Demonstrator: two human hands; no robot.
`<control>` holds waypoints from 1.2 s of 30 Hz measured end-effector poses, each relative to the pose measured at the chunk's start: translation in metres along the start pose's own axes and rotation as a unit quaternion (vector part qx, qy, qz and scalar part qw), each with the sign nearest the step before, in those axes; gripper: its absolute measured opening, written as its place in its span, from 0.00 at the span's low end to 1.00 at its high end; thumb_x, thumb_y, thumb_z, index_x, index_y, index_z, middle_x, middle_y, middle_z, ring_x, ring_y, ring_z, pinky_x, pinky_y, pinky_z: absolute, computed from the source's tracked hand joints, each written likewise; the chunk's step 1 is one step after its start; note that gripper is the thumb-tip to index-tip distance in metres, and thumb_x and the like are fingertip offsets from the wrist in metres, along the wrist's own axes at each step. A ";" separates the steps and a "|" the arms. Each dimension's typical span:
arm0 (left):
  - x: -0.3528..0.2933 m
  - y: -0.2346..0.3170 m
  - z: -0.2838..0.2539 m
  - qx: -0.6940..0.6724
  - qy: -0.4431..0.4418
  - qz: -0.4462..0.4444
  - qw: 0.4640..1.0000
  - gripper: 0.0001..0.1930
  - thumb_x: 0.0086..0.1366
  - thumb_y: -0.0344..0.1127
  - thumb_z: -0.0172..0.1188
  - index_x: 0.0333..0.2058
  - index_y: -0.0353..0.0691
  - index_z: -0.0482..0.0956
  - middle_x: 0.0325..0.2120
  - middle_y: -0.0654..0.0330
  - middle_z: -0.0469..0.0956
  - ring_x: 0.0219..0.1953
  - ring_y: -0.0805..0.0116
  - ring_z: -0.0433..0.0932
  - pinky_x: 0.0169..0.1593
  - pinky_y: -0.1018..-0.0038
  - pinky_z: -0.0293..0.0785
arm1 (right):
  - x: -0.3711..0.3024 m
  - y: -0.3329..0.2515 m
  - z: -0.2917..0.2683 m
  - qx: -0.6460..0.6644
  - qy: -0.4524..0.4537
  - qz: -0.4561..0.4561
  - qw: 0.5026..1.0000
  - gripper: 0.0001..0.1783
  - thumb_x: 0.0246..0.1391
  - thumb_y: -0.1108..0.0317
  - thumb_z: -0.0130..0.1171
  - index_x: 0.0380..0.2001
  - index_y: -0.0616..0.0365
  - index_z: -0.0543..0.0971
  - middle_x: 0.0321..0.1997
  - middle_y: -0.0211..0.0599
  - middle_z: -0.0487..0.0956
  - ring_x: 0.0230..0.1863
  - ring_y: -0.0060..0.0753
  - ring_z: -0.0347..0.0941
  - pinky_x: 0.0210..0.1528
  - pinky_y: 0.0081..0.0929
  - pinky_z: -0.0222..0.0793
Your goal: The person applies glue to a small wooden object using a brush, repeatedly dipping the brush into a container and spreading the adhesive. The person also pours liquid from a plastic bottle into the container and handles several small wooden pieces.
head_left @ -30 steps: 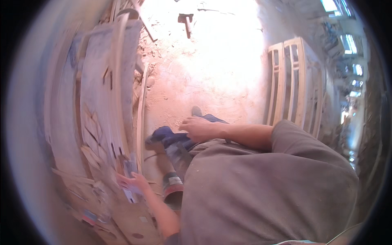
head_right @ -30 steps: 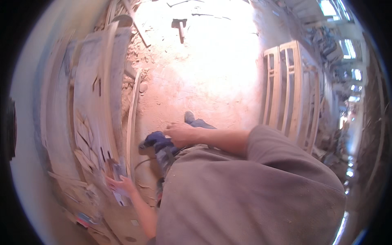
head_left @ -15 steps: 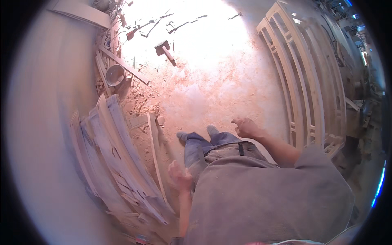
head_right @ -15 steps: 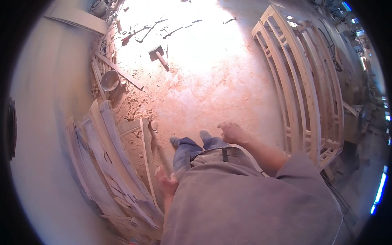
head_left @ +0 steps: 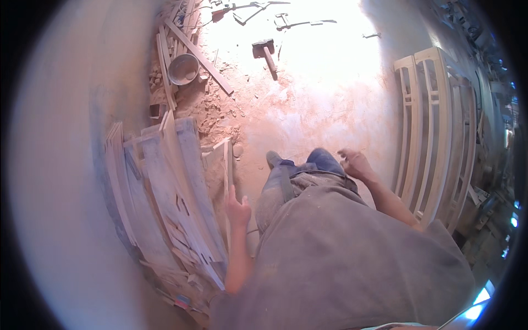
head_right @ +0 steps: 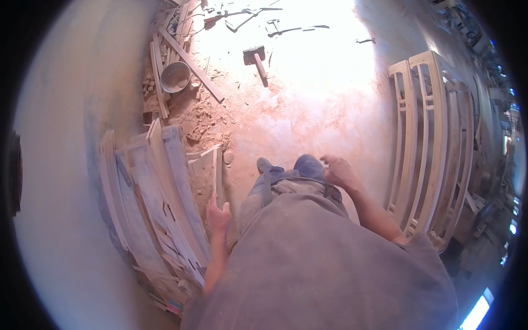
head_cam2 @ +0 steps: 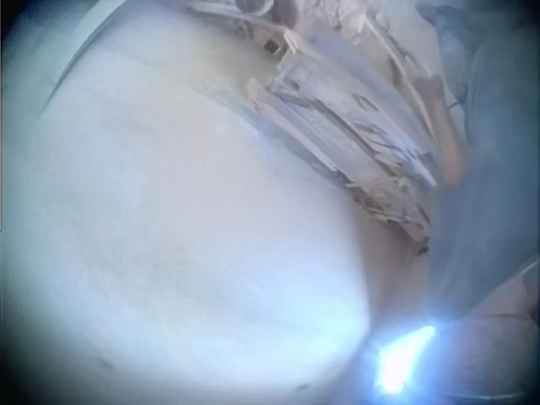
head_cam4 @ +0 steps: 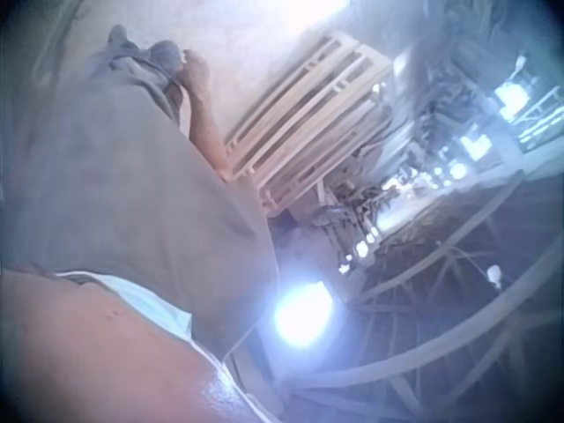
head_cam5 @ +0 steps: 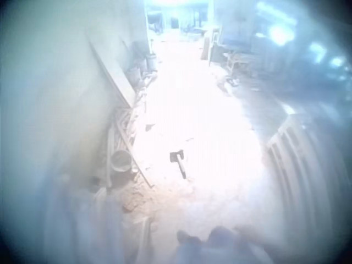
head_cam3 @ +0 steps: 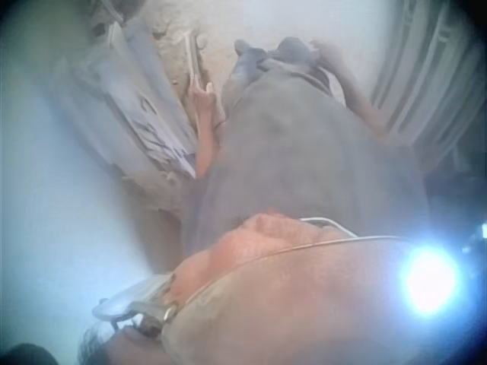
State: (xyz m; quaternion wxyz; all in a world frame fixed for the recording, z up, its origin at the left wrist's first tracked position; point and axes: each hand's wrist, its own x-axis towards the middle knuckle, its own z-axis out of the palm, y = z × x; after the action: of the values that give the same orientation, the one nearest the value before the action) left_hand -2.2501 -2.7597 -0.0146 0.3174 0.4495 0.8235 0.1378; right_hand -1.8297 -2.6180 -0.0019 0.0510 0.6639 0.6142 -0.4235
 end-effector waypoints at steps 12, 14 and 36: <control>0.231 0.087 -0.007 -0.093 0.049 -0.087 0.991 0.31 0.63 0.27 0.62 0.65 0.26 0.69 0.56 0.40 0.78 0.60 0.48 0.77 0.65 0.59 0.71 | 0.358 -0.048 -0.128 0.299 0.023 0.066 0.952 0.17 0.55 0.70 0.64 0.47 0.67 0.84 0.36 0.42 0.86 0.33 0.29 0.83 0.35 0.26 0.77; 0.252 0.126 0.008 -0.109 0.034 -0.148 0.982 0.31 0.63 0.26 0.62 0.65 0.26 0.69 0.57 0.40 0.77 0.60 0.48 0.76 0.65 0.59 0.70 | 0.439 -0.042 -0.134 0.416 0.016 0.172 0.893 0.15 0.54 0.70 0.63 0.42 0.68 0.85 0.35 0.46 0.87 0.31 0.33 0.84 0.34 0.28 0.79; 0.586 0.258 0.200 0.074 -0.128 0.049 0.988 0.26 0.62 0.36 0.65 0.56 0.26 0.75 0.53 0.39 0.77 0.58 0.37 0.73 0.63 0.46 0.69 | 1.027 0.015 0.071 0.487 0.060 0.408 0.770 0.08 0.57 0.68 0.64 0.27 0.56 0.75 0.20 0.32 0.71 0.18 0.25 0.63 0.20 0.28 0.55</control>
State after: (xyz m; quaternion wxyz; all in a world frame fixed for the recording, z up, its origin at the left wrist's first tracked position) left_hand -2.1834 -2.1426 -0.2679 0.3787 0.5254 0.7612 0.0333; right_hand -1.9682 -1.8699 -0.6959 -0.1480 0.8121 -0.0006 -0.5644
